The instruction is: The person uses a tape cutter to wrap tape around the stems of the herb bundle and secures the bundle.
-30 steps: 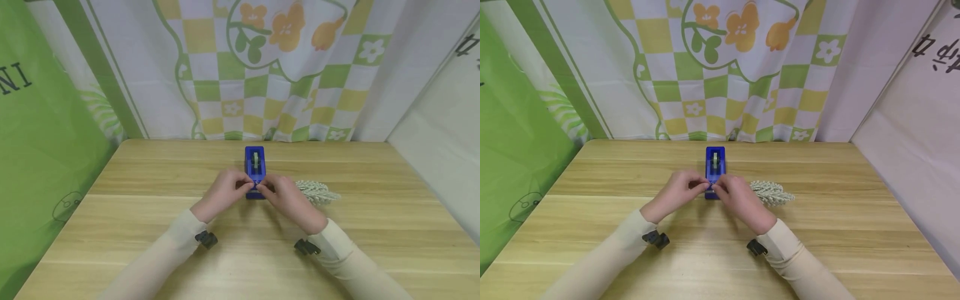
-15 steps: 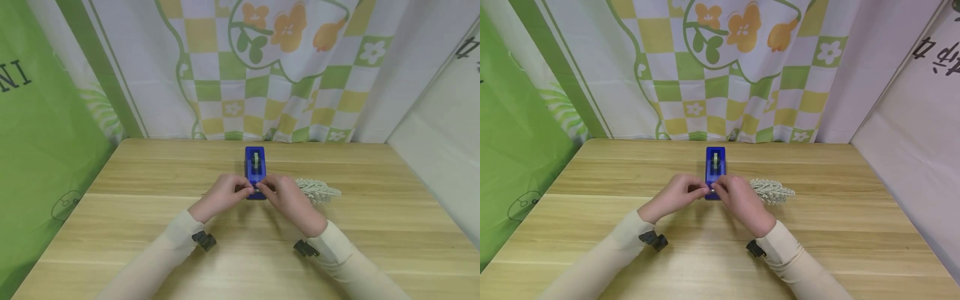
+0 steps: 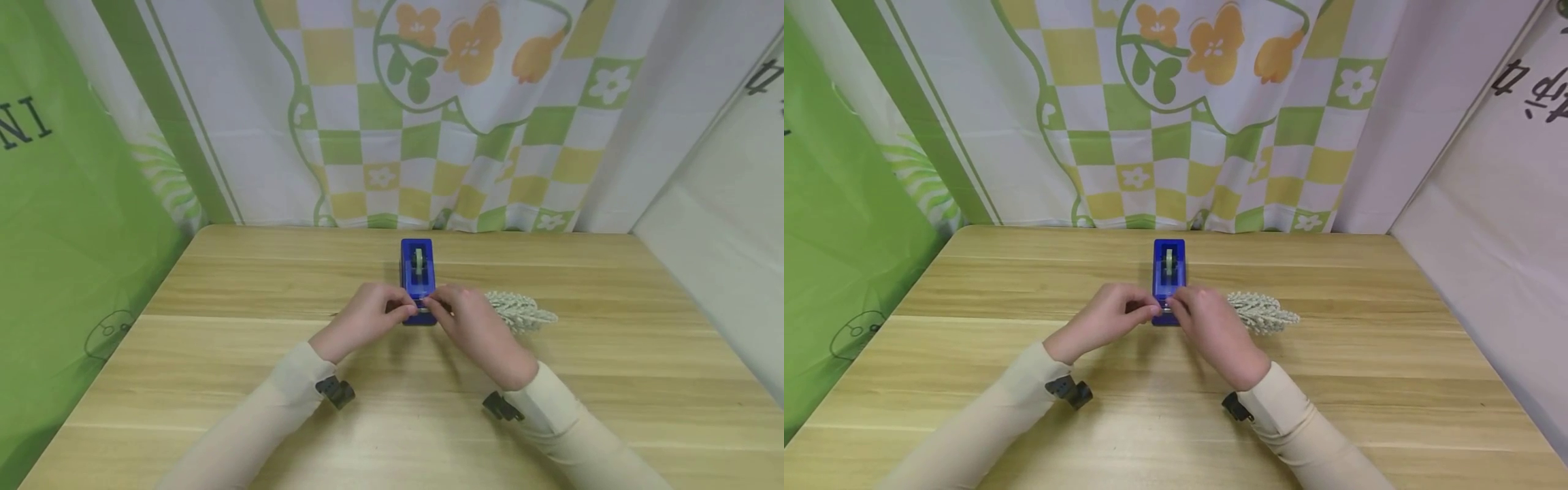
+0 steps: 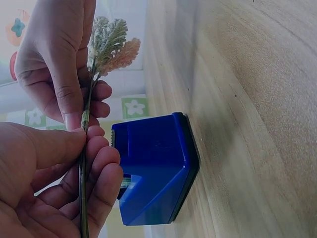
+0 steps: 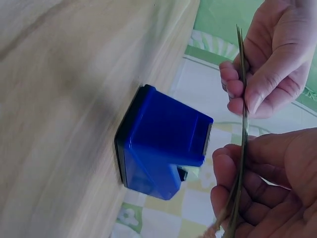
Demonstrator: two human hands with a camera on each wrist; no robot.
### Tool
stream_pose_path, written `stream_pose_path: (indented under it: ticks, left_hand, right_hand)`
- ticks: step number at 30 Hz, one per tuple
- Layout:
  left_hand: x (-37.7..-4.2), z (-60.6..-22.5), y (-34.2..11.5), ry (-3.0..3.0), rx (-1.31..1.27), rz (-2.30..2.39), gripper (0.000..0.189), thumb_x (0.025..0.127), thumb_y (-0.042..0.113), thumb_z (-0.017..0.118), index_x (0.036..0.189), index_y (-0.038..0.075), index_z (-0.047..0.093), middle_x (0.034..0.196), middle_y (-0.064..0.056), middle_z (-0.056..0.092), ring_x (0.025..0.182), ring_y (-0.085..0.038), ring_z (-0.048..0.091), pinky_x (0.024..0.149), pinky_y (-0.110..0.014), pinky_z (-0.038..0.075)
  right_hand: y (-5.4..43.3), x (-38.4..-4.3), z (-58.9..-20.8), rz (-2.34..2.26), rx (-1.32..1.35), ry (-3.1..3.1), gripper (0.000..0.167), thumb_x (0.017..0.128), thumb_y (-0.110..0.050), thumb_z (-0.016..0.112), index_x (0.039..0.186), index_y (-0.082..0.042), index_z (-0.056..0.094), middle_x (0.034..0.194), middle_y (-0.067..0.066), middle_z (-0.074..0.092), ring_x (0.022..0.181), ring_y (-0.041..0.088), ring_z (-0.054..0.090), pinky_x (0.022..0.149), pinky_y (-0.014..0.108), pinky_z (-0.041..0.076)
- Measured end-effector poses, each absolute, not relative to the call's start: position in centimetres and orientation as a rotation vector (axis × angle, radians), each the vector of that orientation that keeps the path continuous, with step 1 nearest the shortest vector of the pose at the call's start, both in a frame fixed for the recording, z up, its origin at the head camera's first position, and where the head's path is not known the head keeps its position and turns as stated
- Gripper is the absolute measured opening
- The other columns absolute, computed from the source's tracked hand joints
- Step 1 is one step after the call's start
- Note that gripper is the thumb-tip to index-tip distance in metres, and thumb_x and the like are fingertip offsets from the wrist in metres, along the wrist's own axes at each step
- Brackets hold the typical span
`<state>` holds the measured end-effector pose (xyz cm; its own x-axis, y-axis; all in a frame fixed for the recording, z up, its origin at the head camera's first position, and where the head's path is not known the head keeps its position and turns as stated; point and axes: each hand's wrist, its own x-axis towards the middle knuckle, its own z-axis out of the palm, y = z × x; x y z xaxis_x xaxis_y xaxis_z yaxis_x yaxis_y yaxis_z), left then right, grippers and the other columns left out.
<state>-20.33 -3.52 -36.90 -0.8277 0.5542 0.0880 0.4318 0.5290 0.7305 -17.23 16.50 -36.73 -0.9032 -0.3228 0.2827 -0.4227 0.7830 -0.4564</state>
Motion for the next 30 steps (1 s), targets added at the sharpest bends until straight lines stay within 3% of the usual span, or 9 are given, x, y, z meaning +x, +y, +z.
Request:
stream_pose_path:
  ticks: [4,13,23,30]
  left_hand:
    - [-20.32,-36.86,-3.45,2.607,0.836,1.17,0.02,0.103,0.015,0.066,0.1,0.0,0.078,0.09,-0.014,0.076,0.071,-0.009,0.054,0.066,-0.021,0.047]
    - [-20.34,-36.66,-3.53,2.597,0.838,1.171,0.02,0.104,0.015,0.065,0.103,0.0,0.078,0.093,-0.016,0.076,0.071,-0.01,0.054,0.066,-0.021,0.046]
    - [-20.38,-36.87,-3.43,2.657,0.862,1.147,0.015,0.102,0.015,0.067,0.098,0.006,0.078,0.085,-0.005,0.073,0.071,-0.009,0.055,0.066,-0.022,0.047]
    - [-20.31,-36.6,-3.59,2.627,0.896,1.14,0.017,0.103,0.013,0.065,0.099,0.005,0.079,0.089,-0.006,0.076,0.072,-0.007,0.057,0.067,-0.02,0.05]
  right_hand:
    - [16.85,-17.23,-36.62,0.729,0.558,-2.785,0.018,0.104,-0.016,0.065,0.093,-0.006,0.074,0.082,0.004,0.072,0.065,0.01,0.057,0.063,0.029,0.052]
    - [17.36,-17.3,-36.36,0.762,0.718,-2.786,0.013,0.103,-0.018,0.068,0.104,-0.01,0.078,0.097,0.003,0.077,0.082,0.01,0.069,0.072,0.029,0.059]
    - [17.41,-17.67,-36.43,0.728,0.838,-2.833,0.015,0.103,-0.017,0.068,0.102,-0.008,0.079,0.089,0.002,0.074,0.069,0.003,0.056,0.064,0.021,0.049]
    - [17.24,-17.72,-36.44,0.7,0.848,-2.823,0.013,0.102,-0.016,0.069,0.099,-0.007,0.077,0.087,0.0,0.073,0.068,0.002,0.056,0.063,0.02,0.05]
